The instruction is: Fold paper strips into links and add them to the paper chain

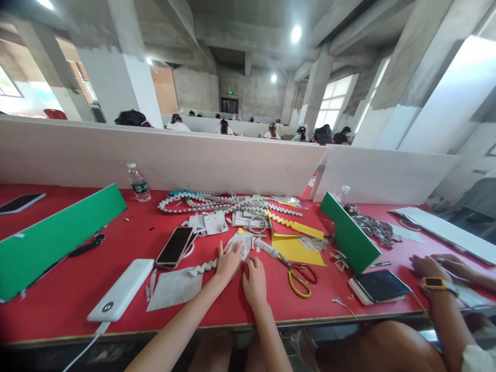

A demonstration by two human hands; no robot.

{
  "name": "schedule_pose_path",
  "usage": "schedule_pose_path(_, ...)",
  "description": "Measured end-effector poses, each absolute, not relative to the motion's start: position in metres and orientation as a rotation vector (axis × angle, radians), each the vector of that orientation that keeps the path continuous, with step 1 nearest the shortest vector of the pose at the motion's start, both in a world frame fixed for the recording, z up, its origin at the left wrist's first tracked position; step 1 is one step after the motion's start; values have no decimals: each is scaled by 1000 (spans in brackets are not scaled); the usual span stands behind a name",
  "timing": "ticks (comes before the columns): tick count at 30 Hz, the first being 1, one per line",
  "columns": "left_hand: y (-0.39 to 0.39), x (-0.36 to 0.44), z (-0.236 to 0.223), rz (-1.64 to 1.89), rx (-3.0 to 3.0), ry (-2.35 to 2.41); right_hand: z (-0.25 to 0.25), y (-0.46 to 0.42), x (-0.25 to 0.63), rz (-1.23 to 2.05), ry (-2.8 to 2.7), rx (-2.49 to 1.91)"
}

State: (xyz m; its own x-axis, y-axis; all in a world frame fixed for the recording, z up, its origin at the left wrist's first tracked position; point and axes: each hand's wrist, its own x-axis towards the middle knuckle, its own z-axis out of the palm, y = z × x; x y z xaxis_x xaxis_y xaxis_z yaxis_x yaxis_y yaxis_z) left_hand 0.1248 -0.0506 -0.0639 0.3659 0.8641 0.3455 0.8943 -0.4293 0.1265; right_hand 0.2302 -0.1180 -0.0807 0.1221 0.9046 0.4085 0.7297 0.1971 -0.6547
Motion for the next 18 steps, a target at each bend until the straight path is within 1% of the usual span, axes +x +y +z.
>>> schedule_pose_path(6, -85, 116, -71, -687, -2377, -1704, -79, -140, 230, 274, -1607, -1590)
schedule_pose_path(12, -122, 107, -79, -640, -2394, -1809, -75, -138, 225, 216, -1647, -1766)
schedule_pose_path(18, -123, 107, -80, -611, -2394, -1863, -75, -137, 224, 191, -1620, -1763)
